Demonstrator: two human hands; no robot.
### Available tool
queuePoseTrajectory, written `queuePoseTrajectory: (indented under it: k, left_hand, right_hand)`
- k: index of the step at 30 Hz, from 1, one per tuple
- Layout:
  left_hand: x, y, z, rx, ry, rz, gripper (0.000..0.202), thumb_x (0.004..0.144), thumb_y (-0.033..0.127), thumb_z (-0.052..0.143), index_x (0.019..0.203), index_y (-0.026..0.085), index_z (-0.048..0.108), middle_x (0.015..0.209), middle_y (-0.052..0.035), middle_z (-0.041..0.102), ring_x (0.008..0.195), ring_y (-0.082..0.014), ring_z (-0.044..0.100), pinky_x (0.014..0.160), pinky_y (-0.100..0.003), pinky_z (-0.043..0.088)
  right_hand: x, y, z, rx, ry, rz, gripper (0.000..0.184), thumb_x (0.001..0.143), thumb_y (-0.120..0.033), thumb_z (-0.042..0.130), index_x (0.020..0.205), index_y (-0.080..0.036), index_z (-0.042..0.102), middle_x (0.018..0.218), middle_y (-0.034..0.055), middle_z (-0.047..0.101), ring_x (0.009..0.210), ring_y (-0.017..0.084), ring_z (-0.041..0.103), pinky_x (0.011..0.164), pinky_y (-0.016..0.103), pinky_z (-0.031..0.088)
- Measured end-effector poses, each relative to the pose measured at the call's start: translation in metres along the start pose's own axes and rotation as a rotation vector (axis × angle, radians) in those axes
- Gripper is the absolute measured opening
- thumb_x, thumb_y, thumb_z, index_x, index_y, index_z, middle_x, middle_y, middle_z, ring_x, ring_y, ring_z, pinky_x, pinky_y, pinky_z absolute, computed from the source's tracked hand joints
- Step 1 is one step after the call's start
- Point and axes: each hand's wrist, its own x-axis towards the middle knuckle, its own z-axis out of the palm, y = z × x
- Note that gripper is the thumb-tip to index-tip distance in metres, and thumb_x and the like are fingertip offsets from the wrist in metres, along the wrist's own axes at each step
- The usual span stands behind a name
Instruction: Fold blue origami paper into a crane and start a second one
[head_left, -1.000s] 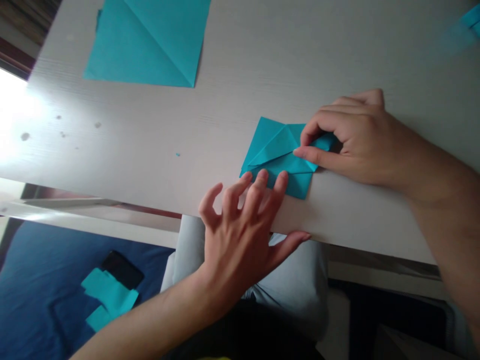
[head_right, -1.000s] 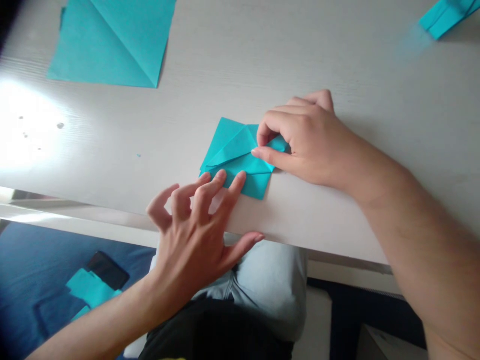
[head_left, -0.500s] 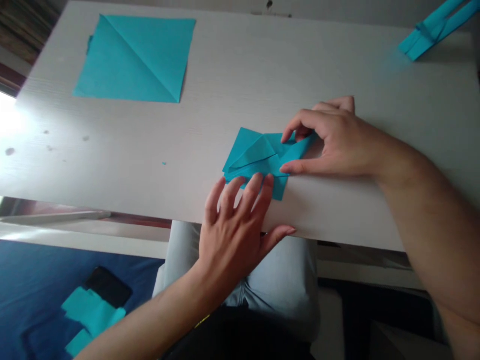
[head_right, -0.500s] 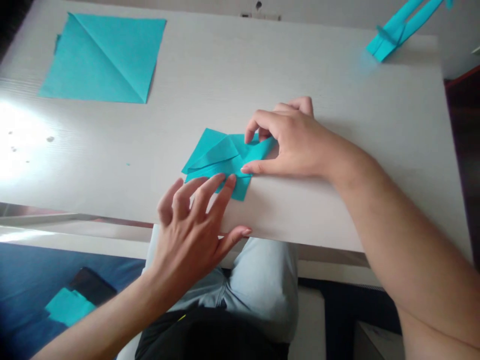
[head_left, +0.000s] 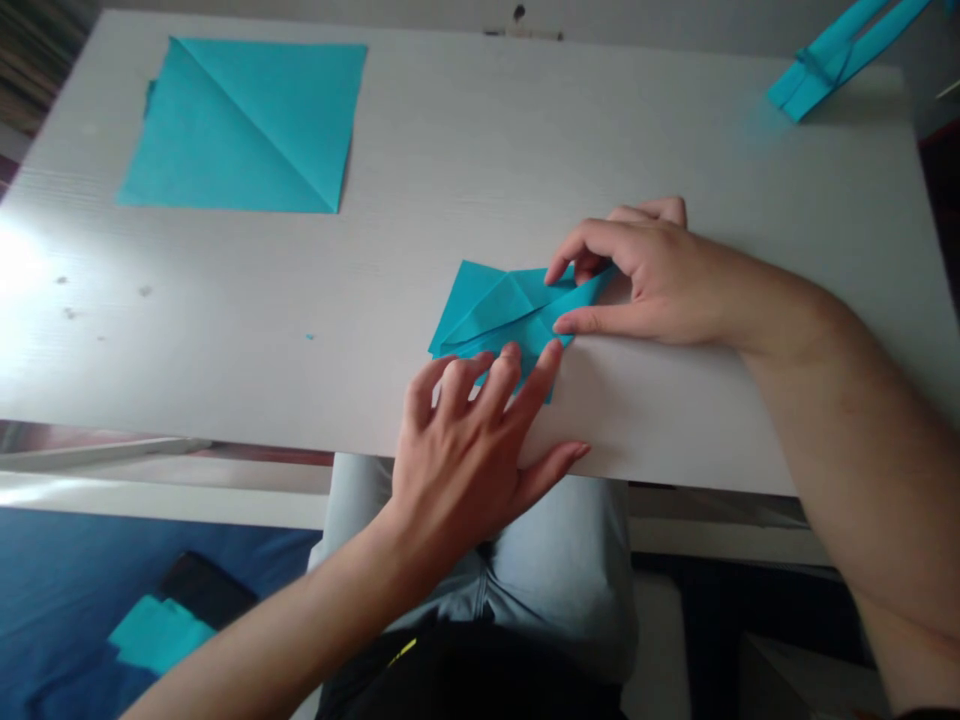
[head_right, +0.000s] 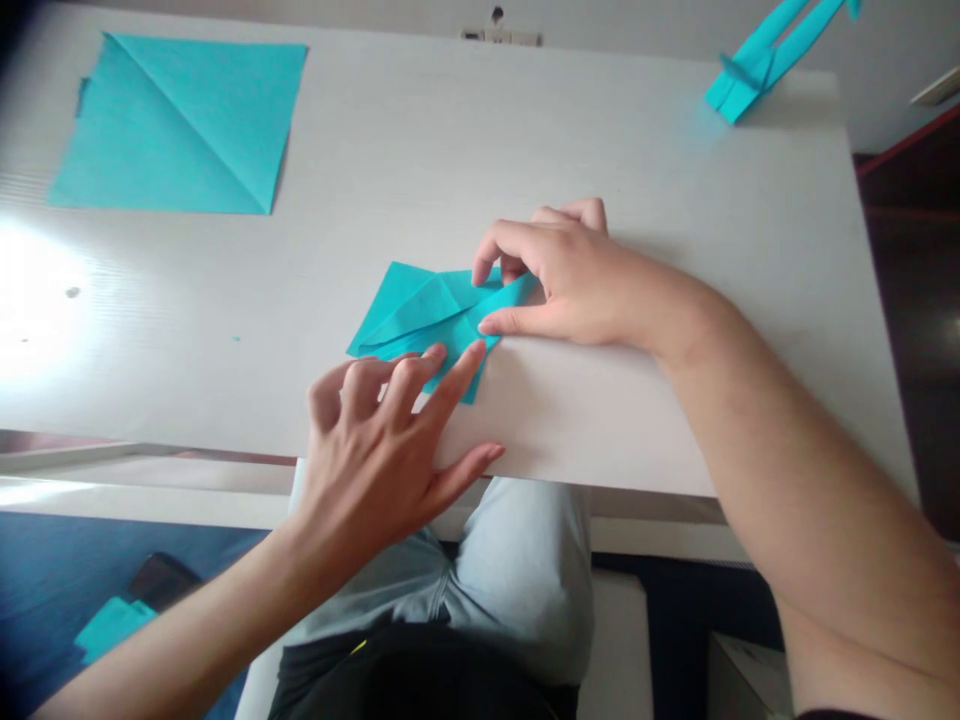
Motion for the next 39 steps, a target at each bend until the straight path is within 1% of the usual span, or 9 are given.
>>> queuePoseTrajectory:
  k: [3, 6, 9, 12, 15, 18, 25, 33, 39]
  left_hand:
    - [-0.001, 0.000, 0.000, 0.013, -0.007, -0.003, 0.068, 0.126, 0.061, 0.065, 0.181, 0.020, 0.066, 0.166, -0.0195, 0.081, 0.144, -0.0453, 0.077, 0.133, -0.061, 0.050]
    - [0.000, -0.002, 0.000, 0.044, 0.050, 0.026, 0.063, 0.128, 0.059, 0.060, 0.178, 0.022, 0.067, 0.171, -0.0176, 0.079, 0.160, -0.0426, 0.071, 0.132, -0.061, 0.051]
    - [0.007, -0.007, 0.001, -0.075, 0.073, 0.085, 0.063, 0.121, 0.057, 0.074, 0.177, 0.027, 0.066, 0.191, -0.0134, 0.064, 0.181, -0.0421, 0.058, 0.141, -0.060, 0.050]
    - [0.015, -0.014, 0.003, -0.157, -0.017, 0.135, 0.067, 0.118, 0.057, 0.078, 0.173, 0.021, 0.068, 0.200, -0.0206, 0.050, 0.190, -0.0457, 0.045, 0.153, -0.064, 0.043]
    - [0.018, -0.018, 0.003, -0.130, -0.067, 0.135, 0.072, 0.120, 0.067, 0.073, 0.169, 0.014, 0.068, 0.200, -0.0308, 0.045, 0.190, -0.0492, 0.044, 0.150, -0.069, 0.048]
    - [0.018, -0.019, 0.000, -0.110, -0.080, 0.133, 0.076, 0.120, 0.070, 0.072, 0.169, 0.013, 0.066, 0.199, -0.0336, 0.045, 0.187, -0.0514, 0.049, 0.145, -0.072, 0.052]
    - [0.025, -0.021, -0.005, -0.107, -0.077, 0.150, 0.080, 0.117, 0.077, 0.075, 0.163, 0.012, 0.072, 0.188, -0.0360, 0.059, 0.172, -0.0572, 0.064, 0.132, -0.076, 0.063]
    - [0.018, -0.023, 0.003, -0.129, -0.082, 0.140, 0.092, 0.114, 0.083, 0.075, 0.174, 0.014, 0.067, 0.192, -0.0341, 0.054, 0.178, -0.0559, 0.058, 0.142, -0.077, 0.057]
    - [0.021, -0.021, 0.000, -0.137, -0.127, 0.112, 0.103, 0.112, 0.085, 0.076, 0.187, 0.018, 0.057, 0.195, -0.0312, 0.052, 0.178, -0.0579, 0.057, 0.140, -0.081, 0.059]
  right_hand:
    - [-0.001, 0.004, -0.003, 0.006, 0.001, 0.017, 0.031, 0.104, -0.065, 0.091, 0.124, -0.042, 0.087, 0.121, 0.0070, 0.091, 0.122, 0.043, 0.079, 0.118, 0.069, 0.049]
    - [0.000, 0.010, -0.005, 0.015, 0.008, 0.033, 0.029, 0.104, -0.066, 0.092, 0.122, -0.043, 0.088, 0.122, 0.0061, 0.091, 0.119, 0.043, 0.080, 0.115, 0.067, 0.051]
    - [0.000, 0.016, -0.006, 0.028, 0.011, 0.031, 0.027, 0.103, -0.061, 0.091, 0.119, -0.041, 0.087, 0.120, 0.0065, 0.090, 0.120, 0.043, 0.079, 0.118, 0.068, 0.049]
    - [0.001, 0.019, -0.008, 0.036, 0.005, 0.017, 0.028, 0.101, -0.063, 0.091, 0.109, -0.037, 0.086, 0.116, 0.0085, 0.089, 0.125, 0.046, 0.075, 0.123, 0.072, 0.045]
    - [0.001, 0.017, -0.012, 0.036, 0.016, 0.047, 0.037, 0.099, -0.073, 0.092, 0.094, -0.037, 0.086, 0.119, 0.0110, 0.087, 0.130, 0.049, 0.072, 0.119, 0.074, 0.045]
    - [0.001, 0.017, -0.016, 0.050, 0.029, 0.082, 0.045, 0.098, -0.080, 0.093, 0.087, -0.036, 0.085, 0.122, 0.0125, 0.084, 0.132, 0.049, 0.069, 0.117, 0.074, 0.046]
    - [0.000, 0.032, -0.017, 0.028, 0.030, 0.063, 0.049, 0.103, -0.085, 0.086, 0.093, -0.037, 0.086, 0.122, 0.0121, 0.081, 0.131, 0.047, 0.069, 0.119, 0.074, 0.049]
    - [-0.001, 0.038, -0.014, 0.021, 0.052, 0.045, 0.041, 0.105, -0.074, 0.090, 0.092, -0.036, 0.084, 0.122, 0.0112, 0.080, 0.125, 0.044, 0.073, 0.116, 0.068, 0.053]
    - [0.002, 0.046, -0.010, 0.077, 0.056, 0.053, 0.044, 0.101, -0.070, 0.095, 0.091, -0.030, 0.082, 0.126, 0.0106, 0.079, 0.115, 0.037, 0.073, 0.106, 0.056, 0.054]
